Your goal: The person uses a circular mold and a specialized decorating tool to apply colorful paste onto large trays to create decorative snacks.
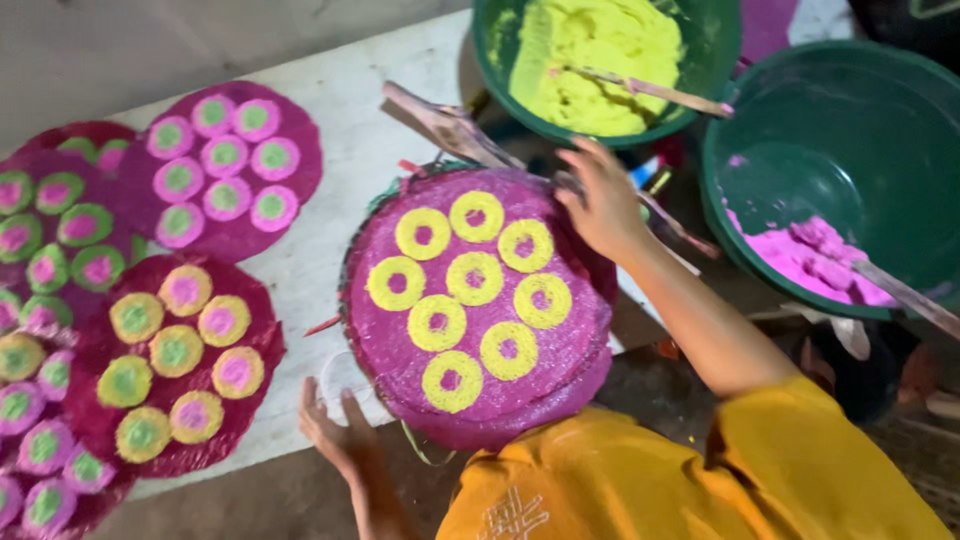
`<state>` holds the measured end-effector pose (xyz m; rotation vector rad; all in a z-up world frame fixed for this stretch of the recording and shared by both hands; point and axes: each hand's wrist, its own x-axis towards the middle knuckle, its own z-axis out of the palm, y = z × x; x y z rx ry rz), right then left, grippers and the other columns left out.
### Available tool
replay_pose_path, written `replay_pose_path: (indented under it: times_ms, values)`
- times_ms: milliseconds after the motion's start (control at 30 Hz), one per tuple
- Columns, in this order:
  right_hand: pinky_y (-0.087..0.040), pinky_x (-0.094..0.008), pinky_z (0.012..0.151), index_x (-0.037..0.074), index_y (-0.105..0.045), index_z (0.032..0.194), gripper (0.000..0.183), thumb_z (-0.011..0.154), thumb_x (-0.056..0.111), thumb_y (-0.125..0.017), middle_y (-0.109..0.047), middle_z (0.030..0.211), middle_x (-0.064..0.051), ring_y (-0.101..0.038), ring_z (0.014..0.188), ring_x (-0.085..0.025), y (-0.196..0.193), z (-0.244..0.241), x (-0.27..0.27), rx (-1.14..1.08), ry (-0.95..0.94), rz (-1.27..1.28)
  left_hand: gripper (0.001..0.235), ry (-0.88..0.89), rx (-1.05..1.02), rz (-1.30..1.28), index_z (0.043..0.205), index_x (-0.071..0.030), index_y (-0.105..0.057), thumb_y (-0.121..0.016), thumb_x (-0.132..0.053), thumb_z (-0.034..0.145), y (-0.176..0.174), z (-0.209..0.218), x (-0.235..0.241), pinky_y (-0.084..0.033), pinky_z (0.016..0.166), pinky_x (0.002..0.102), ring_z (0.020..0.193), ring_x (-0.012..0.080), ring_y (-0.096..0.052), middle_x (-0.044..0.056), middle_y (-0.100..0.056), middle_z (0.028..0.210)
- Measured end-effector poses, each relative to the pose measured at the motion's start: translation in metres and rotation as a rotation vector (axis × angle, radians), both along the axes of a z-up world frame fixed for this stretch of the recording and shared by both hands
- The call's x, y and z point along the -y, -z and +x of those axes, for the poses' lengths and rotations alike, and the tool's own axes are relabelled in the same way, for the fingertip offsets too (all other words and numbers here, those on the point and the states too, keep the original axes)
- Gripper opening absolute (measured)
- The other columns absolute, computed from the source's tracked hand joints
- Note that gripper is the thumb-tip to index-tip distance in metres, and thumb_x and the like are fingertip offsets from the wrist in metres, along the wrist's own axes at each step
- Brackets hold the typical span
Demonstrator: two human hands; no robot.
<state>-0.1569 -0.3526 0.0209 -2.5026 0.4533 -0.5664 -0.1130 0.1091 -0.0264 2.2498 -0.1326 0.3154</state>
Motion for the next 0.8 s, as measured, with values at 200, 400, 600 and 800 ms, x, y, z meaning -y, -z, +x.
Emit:
replay_pose_path:
  times_ms: [200, 400, 600, 800]
  values:
    - [-0.055, -0.054, 0.082, -0.001, -0.025, 0.166, 0.098, 0.084, 0.019, -0.075, -0.057, 0.136, -0.028, -0.066, 0.106, -0.045, 0.014, -0.112, 0.019, -0.614, 0.339, -0.144, 0.050, 0.061, 0.066, -0.122, 0.146, 0.004, -0.048, -0.061, 0.005, 0.098, -0.029, 0.017, 0.022, -0.047, 0.108, 0.046, 0.134, 0.0360, -0.050, 0.022, -0.052, 0.143]
    - [-0.053, -0.056, 0.086, 0.001, -0.040, 0.145, 0.077, 0.087, 0.035, -0.078, -0.060, 0.129, -0.030, -0.066, 0.105, -0.047, 0.019, -0.140, 0.013, -0.716, 0.445, -0.026, 0.046, 0.122, 0.122, -0.058, 0.137, -0.001, -0.057, -0.066, 0.004, 0.092, -0.057, 0.031, 0.051, -0.047, 0.108, 0.047, 0.137, 0.0367, -0.049, 0.020, -0.058, 0.140]
    - [-0.054, -0.045, 0.095, 0.002, -0.052, 0.144, 0.068, 0.093, 0.044, -0.069, -0.068, 0.121, -0.023, -0.069, 0.105, -0.033, -0.052, -0.186, -0.034, -0.227, 0.195, 0.158, 0.044, 0.173, 0.085, -0.096, 0.133, -0.009, -0.065, -0.076, -0.007, 0.090, -0.092, 0.028, 0.072, -0.041, 0.119, 0.046, 0.141, 0.0298, -0.053, 0.013, -0.063, 0.142]
    - [-0.047, -0.031, 0.069, 0.006, -0.050, 0.152, 0.074, 0.099, 0.057, -0.056, -0.060, 0.094, -0.008, -0.056, 0.081, -0.016, -0.061, -0.120, -0.055, -0.453, -0.600, 1.284, 0.085, 0.906, -0.483, -1.521, 0.158, -0.001, -0.041, -0.061, -0.060, 0.100, -0.110, 0.048, 0.123, -0.034, 0.126, 0.041, 0.144, 0.0237, -0.046, 0.011, -0.051, 0.155]
